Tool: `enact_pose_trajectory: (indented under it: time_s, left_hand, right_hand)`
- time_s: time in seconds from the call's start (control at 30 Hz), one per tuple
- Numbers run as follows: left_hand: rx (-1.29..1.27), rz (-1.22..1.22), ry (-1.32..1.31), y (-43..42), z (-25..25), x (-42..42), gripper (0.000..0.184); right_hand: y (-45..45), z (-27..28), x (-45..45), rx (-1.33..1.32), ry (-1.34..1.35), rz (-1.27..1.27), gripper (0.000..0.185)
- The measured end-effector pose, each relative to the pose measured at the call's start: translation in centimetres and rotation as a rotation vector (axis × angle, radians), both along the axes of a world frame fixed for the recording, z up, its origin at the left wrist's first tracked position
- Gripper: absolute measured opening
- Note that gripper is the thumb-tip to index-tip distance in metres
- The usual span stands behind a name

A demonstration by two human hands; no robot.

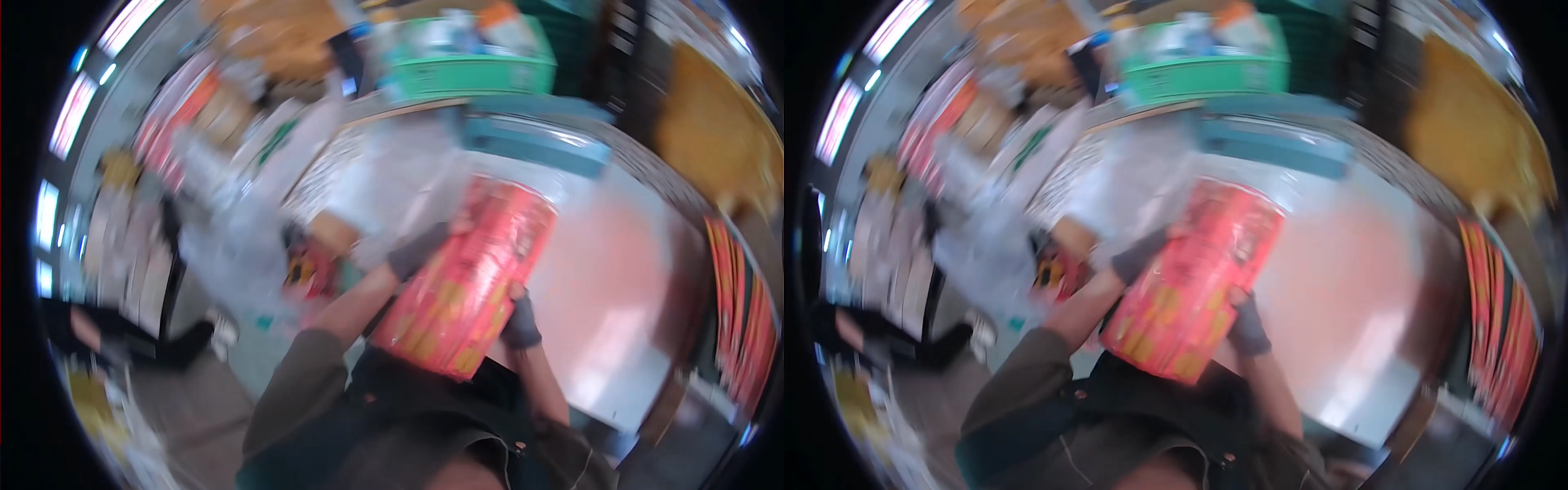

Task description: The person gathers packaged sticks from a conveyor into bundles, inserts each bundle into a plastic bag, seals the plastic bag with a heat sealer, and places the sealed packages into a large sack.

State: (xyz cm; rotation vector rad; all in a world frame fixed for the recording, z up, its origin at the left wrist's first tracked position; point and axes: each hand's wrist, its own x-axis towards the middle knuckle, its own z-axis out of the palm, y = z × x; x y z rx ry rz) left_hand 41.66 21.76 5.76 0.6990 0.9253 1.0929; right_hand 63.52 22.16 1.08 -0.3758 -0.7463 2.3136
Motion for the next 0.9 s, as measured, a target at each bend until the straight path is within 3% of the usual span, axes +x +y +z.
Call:
enact_pose_trajectory:
  time_s: [0.03,0.07,0.13,0.2,0.23,0.27,0.3,0.33,0.37,0.43,0.5,0.57,0.67,0.7,0.8,0.83,0.9]
  left_hand:
    - [0.036,-0.001,0.176,-0.2,0.2,-0.1,0.06]
    - [-0.175,-0.021,0.331,-1.5,1.8,-0.5,0.072]
    - [-0.135,0.004,1.056,-3.5,5.4,-2.0,0.082]
    - [-0.133,0.022,1.403,-7.4,11.8,-4.4,0.071]
    - [-0.035,0.134,1.502,-9.0,12.1,-7.7,0.064]
    - [-0.236,0.466,1.391,-11.7,18.0,-10.5,0.04]
    - [0.1,0.62,1.737,-13.6,17.7,-15.4,0.022]
    - [0.178,0.852,2.038,-15.8,18.0,-19.2,0.017]
    - [0.112,0.736,2.38,-17.8,19.2,-23.0,0.018]
    - [-0.173,0.422,2.68,-21.7,19.4,-28.9,0.019]
    - [-0.736,-0.05,2.522,-24.4,18.8,-32.7,0.02]
    - [-0.952,-0.186,2.481,-28.4,15.5,-37.2,0.015]
    - [-0.861,0.04,2.313,-32.7,15.3,-39.6,0.017]
    - [-0.883,-0.003,2.234,-33.7,16.0,-40.1,0.025]
    - [-0.597,0.376,1.777,-37.7,16.7,-41.3,0.034]
    - [-0.597,0.444,1.655,-37.8,17.6,-40.3,0.046]
    - [-0.438,0.564,1.556,-39.3,17.6,-39.2,0.051]
  right_hand:
    - [-0.8,-0.9,-0.4,-0.051,0.009,0.0,0.073]
    - [-1.4,-1.6,-0.8,-0.102,0.007,-0.016,0.071]
    - [-1.8,-1.2,-1.1,-0.204,0.009,0.019,0.07]
    - [-2.2,-0.2,-1.5,-0.231,0.032,0.039,0.069]
    - [-2.3,1.1,-1.3,-0.213,0.065,0.057,0.069]
    - [-2.5,2.1,-2.0,-0.19,0.102,0.085,0.069]
    - [-2.4,2.2,-2.0,-0.163,0.136,0.114,0.068]
    - [-2.4,2.0,-2.0,-0.165,0.109,0.113,0.068]
    - [-2.5,1.9,-1.9,-0.167,0.078,0.108,0.068]
    - [-2.3,1.8,-2.1,-0.171,0.017,0.126,0.067]
    - [-2.5,2.8,-2.9,-0.144,-0.113,0.075,0.068]
    - [-1.9,3.0,-3.8,-0.076,-0.21,0.045,0.066]
    - [1.6,2.8,-6.9,0.057,-0.249,0.047,0.059]
    - [2.5,3.8,-9.1,0.075,-0.237,0.05,0.056]
    - [3.0,11.2,-17.9,0.174,-0.046,0.199,0.061]
    - [2.2,14.3,-21.3,0.231,0.017,0.255,0.064]
    - [0.6,19.4,-28.2,0.368,0.017,0.285,0.067]
